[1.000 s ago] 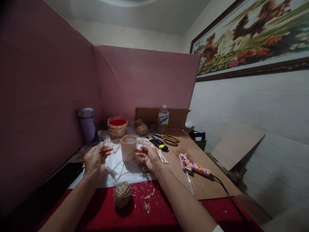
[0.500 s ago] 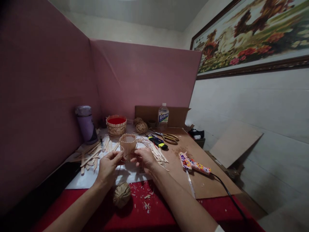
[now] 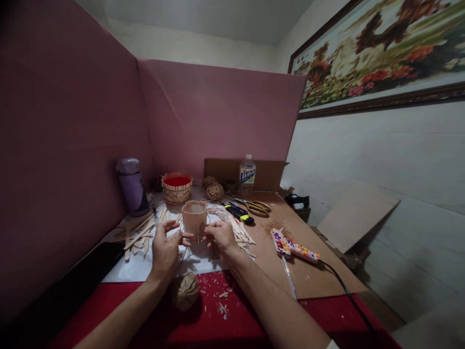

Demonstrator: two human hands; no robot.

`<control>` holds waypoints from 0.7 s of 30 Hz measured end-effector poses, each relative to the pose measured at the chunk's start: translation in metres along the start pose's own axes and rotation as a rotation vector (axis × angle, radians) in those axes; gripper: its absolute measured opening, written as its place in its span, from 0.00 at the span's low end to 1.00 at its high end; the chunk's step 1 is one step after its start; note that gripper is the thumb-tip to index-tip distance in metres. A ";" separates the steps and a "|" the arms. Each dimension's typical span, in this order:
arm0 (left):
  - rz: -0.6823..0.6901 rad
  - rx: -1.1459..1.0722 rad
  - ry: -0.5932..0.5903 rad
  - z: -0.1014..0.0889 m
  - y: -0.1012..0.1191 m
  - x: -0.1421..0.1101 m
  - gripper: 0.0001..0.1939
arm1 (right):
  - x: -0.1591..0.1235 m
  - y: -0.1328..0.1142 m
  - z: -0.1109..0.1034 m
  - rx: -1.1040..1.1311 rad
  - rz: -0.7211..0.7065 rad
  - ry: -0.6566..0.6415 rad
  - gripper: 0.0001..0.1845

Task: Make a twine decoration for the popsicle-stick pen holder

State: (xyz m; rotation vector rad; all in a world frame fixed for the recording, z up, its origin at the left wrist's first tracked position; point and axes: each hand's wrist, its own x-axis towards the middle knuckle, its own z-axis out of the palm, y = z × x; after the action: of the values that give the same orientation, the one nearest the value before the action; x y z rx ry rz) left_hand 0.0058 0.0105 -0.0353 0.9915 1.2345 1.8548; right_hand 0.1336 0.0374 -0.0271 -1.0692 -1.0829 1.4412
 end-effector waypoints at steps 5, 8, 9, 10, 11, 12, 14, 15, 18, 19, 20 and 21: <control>-0.309 -0.134 -0.014 -0.006 0.010 0.012 0.12 | 0.005 0.003 -0.003 0.019 -0.062 0.091 0.05; -0.434 -0.214 -0.091 -0.013 0.019 0.018 0.13 | 0.009 0.004 -0.006 0.099 -0.080 0.073 0.06; -0.443 -0.234 -0.100 -0.015 0.021 0.020 0.13 | 0.011 0.004 -0.007 0.131 -0.077 0.063 0.07; -0.446 -0.251 -0.102 -0.017 0.023 0.021 0.14 | 0.012 0.005 -0.008 0.159 -0.069 0.055 0.07; -0.446 -0.264 -0.105 -0.018 0.024 0.022 0.14 | 0.013 0.005 -0.009 0.175 -0.058 0.044 0.07; -0.448 -0.273 -0.107 -0.019 0.024 0.023 0.14 | 0.014 0.006 -0.011 0.184 -0.044 0.033 0.07; -0.461 -0.284 -0.105 -0.019 0.025 0.024 0.13 | 0.015 0.006 -0.012 0.199 -0.015 0.015 0.06; -0.469 -0.288 -0.102 -0.019 0.024 0.025 0.13 | 0.016 0.006 -0.013 0.212 0.004 0.006 0.05; -0.462 -0.311 -0.106 -0.019 0.024 0.026 0.13 | 0.016 0.004 -0.014 0.278 0.073 -0.019 0.02; -0.450 -0.319 -0.112 -0.020 0.024 0.026 0.13 | 0.015 0.003 -0.014 0.307 0.097 -0.029 0.03; -0.437 -0.323 -0.118 -0.020 0.023 0.027 0.12 | 0.014 0.002 -0.014 0.336 0.118 -0.037 0.03; -0.427 -0.323 -0.123 -0.020 0.023 0.027 0.12 | 0.013 0.000 -0.014 0.364 0.136 -0.045 0.04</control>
State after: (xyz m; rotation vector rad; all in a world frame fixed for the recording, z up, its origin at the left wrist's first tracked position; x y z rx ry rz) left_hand -0.0276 0.0179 -0.0131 0.6002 0.9449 1.5655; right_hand 0.1456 0.0516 -0.0315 -0.8640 -0.7500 1.7004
